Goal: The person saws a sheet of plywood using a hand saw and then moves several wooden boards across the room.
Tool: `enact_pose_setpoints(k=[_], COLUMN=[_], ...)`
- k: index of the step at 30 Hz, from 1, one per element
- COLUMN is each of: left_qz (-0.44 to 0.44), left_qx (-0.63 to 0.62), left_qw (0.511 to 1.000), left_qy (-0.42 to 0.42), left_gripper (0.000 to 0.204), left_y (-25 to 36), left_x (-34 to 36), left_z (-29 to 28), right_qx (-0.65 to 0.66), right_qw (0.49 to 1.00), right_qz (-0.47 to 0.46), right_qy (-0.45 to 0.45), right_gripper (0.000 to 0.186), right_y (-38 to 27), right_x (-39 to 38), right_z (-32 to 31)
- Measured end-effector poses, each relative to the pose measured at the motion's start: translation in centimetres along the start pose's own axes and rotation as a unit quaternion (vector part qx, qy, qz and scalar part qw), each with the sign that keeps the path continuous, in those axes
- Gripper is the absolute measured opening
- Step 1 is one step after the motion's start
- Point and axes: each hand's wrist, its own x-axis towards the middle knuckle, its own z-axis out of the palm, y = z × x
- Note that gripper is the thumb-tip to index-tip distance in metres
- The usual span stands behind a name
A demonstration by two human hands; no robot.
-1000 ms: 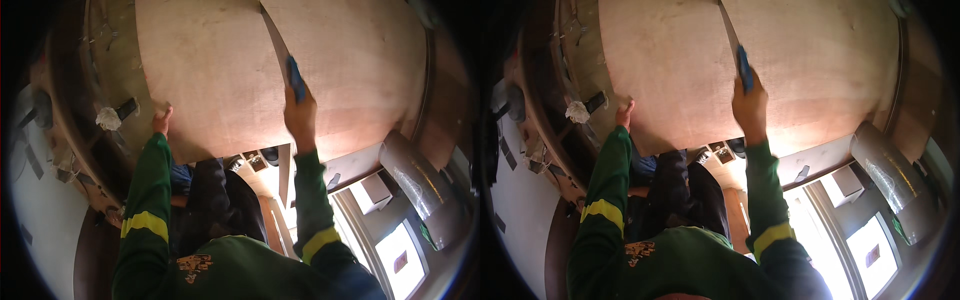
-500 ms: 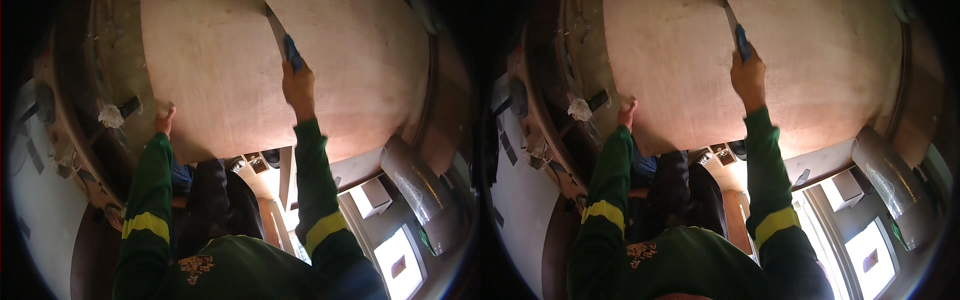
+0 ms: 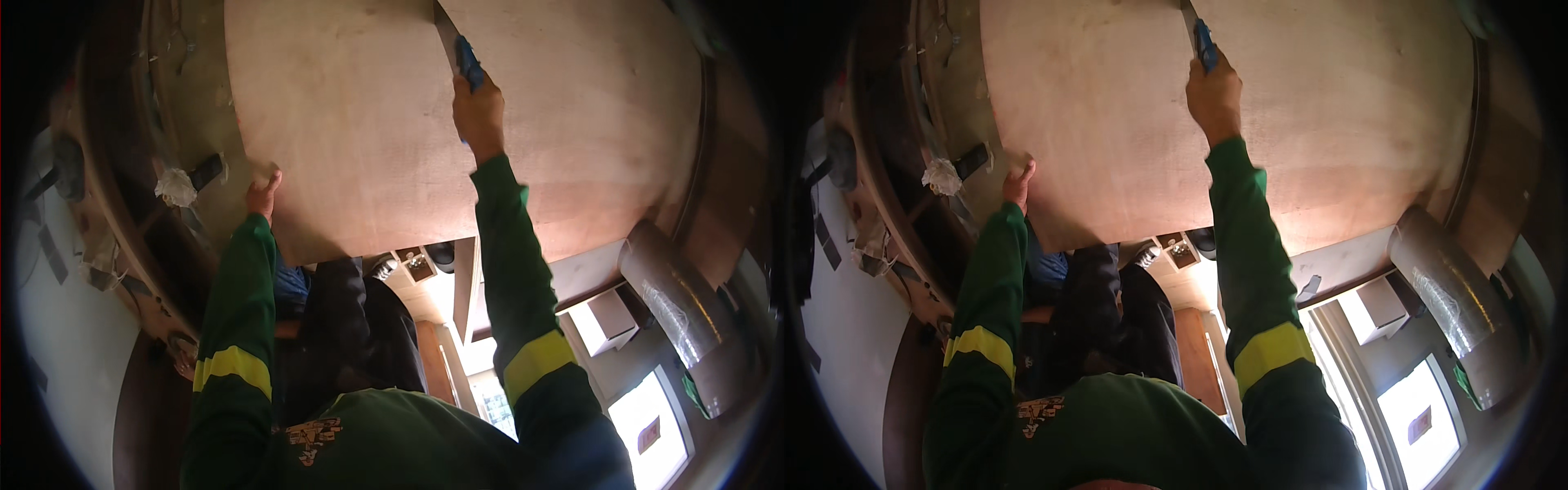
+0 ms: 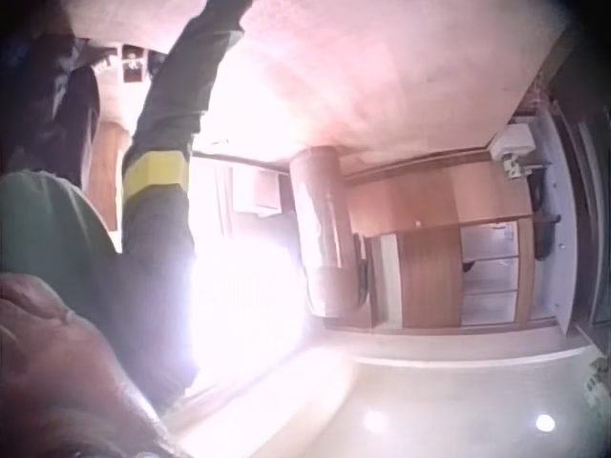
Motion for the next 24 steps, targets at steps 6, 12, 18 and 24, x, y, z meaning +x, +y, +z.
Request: enact_pose_setpoints(k=[6, 12, 18, 24], left_qz=[-0.028, 0.029, -0.003, 0.007], left_qx=[-0.024, -0.064, -0.028, 0.006], left_qw=[0.999, 0.996, 0.999, 1.000], left_qy=[-0.035, -0.046, -0.031, -0.023], left_gripper=[0.076, 0.072, 0.073, 0.082], left_y=[1.9, 3.3, 0.8, -1.0], left_x=[-1.9, -0.9, -1.9, 0.5], left_z=[0.7, 2.8, -0.2, -0.1], right_qx=[0.041, 0.017, -0.003, 0.045], right_qw=[0.991, 0.998, 0.999, 0.997], right_qz=[0.123, -0.016, 0.037, 0.068], right_qy=[-0.022, 0.050, -0.012, 0.000], right_gripper=[0.038, 0.038, 0.037, 0.036], right_y=[-3.0, 3.4, 0.0, -2.2], right_x=[-13.4, 1.5, -7.6, -14.4], right_z=[-7.8, 1.0, -2.9, -7.3])
